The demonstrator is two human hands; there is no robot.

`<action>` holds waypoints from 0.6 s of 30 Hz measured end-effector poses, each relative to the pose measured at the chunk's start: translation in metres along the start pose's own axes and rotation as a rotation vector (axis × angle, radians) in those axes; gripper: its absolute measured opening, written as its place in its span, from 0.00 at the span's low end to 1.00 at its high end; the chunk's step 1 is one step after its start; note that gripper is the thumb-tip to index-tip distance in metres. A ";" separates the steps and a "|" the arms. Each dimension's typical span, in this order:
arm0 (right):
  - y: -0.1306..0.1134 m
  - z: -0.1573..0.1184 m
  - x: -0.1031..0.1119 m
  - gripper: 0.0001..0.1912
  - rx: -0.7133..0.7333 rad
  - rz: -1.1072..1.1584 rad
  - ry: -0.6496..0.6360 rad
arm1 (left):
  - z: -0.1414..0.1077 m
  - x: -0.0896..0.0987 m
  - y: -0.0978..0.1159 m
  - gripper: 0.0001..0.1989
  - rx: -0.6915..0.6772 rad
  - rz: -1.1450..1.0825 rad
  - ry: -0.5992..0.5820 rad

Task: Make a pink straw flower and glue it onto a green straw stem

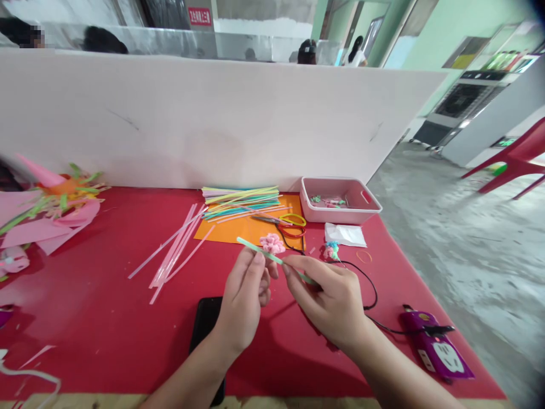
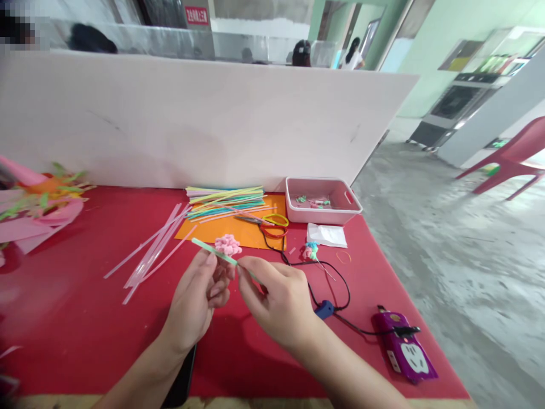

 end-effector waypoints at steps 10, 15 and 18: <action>-0.004 -0.004 -0.008 0.05 -0.004 -0.021 -0.030 | 0.011 0.005 0.002 0.14 0.039 -0.007 0.044; -0.004 -0.003 -0.010 0.05 -0.001 -0.015 -0.037 | 0.010 0.003 0.000 0.16 0.114 -0.087 0.044; -0.003 -0.001 -0.013 0.06 -0.016 0.010 -0.073 | 0.010 0.004 0.000 0.17 0.112 -0.087 0.037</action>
Point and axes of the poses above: each hand's wrist, its own z-axis towards the middle knuckle, its own x-axis out of the back of the hand, y = z × x, the point moved 8 cm from there along z, towards the middle knuckle, and after that the axes turned 15 degrees about -x, right-handed, at the moved point
